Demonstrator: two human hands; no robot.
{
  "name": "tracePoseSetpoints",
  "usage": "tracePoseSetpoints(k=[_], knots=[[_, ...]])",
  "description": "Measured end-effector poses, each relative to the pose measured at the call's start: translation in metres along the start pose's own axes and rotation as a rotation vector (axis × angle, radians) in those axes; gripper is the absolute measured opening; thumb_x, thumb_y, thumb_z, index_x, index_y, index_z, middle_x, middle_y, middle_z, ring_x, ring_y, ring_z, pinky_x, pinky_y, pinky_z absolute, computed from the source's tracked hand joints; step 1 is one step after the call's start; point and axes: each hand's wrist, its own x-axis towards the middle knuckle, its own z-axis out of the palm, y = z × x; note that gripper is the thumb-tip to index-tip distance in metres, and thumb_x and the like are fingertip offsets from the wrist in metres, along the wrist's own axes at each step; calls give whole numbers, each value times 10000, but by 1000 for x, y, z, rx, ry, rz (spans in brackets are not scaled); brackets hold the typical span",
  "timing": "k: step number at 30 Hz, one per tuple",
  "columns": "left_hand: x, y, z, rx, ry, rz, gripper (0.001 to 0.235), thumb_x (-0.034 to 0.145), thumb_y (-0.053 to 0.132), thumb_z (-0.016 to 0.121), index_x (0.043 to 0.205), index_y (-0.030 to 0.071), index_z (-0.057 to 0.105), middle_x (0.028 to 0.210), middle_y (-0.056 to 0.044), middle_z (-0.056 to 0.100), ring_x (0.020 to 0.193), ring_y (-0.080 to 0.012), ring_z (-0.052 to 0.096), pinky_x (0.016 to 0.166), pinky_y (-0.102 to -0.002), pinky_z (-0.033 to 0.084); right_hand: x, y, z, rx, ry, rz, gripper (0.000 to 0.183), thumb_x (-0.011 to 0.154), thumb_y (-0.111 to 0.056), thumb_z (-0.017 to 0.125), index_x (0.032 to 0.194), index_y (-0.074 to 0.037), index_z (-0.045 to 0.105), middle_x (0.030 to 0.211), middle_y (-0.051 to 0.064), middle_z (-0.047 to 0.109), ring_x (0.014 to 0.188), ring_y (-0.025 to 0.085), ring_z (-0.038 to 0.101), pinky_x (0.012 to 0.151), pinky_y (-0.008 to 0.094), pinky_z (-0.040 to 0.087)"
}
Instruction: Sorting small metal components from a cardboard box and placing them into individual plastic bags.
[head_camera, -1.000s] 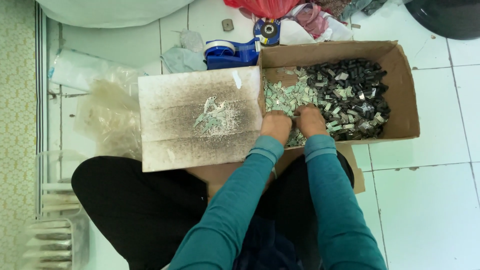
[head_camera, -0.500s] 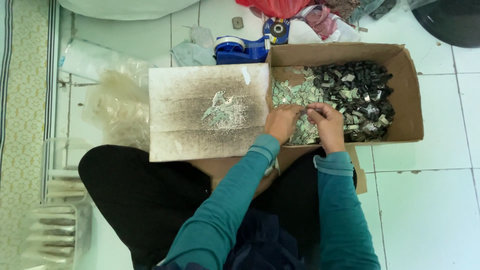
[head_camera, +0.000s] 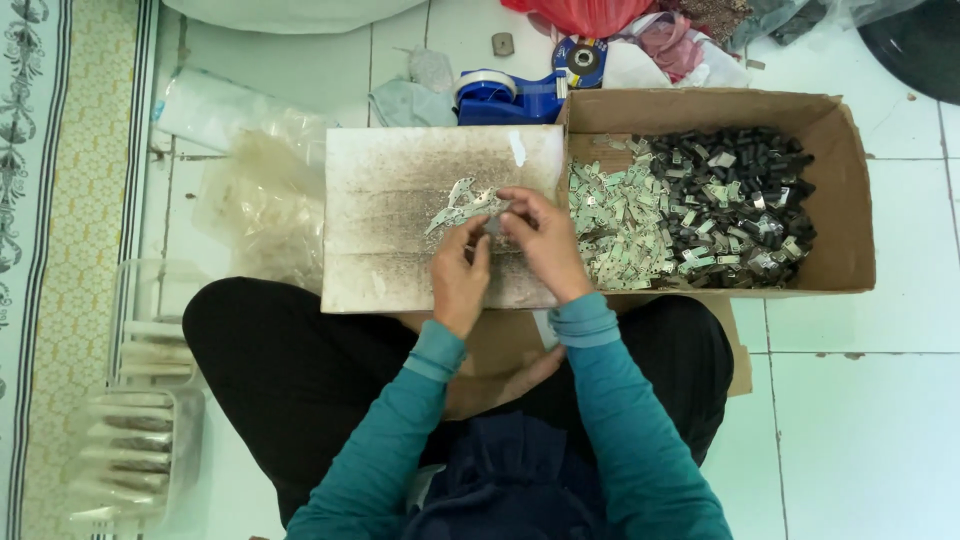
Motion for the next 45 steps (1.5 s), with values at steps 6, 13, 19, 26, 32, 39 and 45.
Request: tracePoseSetpoints(k=[6, 13, 19, 26, 32, 39, 45], knots=[[8, 17, 1, 86, -22, 50, 379, 1024, -82, 512, 1379, 21, 592, 1372, -220, 463, 1339, -448, 484, 1116, -575, 412, 4, 4, -16, -216, 63, -18, 311, 964, -96, 739, 1261, -186, 760, 1097, 109, 772, 947, 217, 747, 820, 360, 619], [9, 2, 105, 88, -374, 197, 351, 1008, -50, 524, 1289, 113, 655, 1292, -139, 562, 1267, -335, 587, 1092, -441, 507, 2, 63, -152, -353, 218, 75, 188, 1023, -35, 662, 1174, -73, 768, 1016, 164, 754, 827, 212, 729, 713, 335, 607], [11, -38, 196, 829, -551, 550, 76, 783, 23, 737, 835, 78, 747, 962, -135, 648, 1070, -282, 549, 908, -410, 507, -5, 101, -192, -375, 230, 416, 242, 893, -85, 748, 1133, -87, 776, 852, 146, 739, 680, 174, 713, 586, 327, 607], [20, 30, 173, 1359, -1165, 316, 315, 1011, 108, 435, 978, 178, 740, 1032, -37, 756, 1150, -290, 615, 1232, -646, 18, 25, 96, -143, -820, -69, 154, 309, 979, -156, 717, 1280, -217, 751, 1061, 212, 670, 1008, 461, 689, 814, 572, 597], [24, 60, 158, 1400, -1190, 274, 346, 1033, 75, 407, 1113, 150, 735, 1164, -37, 747, 1212, -272, 598, 1234, -614, -3, 38, 83, -131, -1171, -305, 170, 421, 973, -243, 705, 1383, -325, 657, 1240, 133, 559, 1227, 405, 582, 1003, 566, 501], [17, 15, 181, 1369, -1127, 289, 321, 1006, 32, 442, 1017, 126, 749, 1025, -42, 757, 1113, -266, 637, 1215, -623, 36, 42, 132, -137, -1314, -253, 154, 325, 971, -248, 686, 1291, -301, 685, 1173, 102, 561, 1182, 354, 560, 924, 542, 493], [14, 11, 177, 1284, -983, 348, 277, 992, 76, 500, 924, 153, 757, 977, -27, 766, 1050, -226, 649, 1203, -592, 97, 27, 140, -141, -1145, -176, 191, 188, 956, -281, 721, 1072, -133, 725, 1134, 133, 582, 1192, 373, 568, 930, 538, 520]])
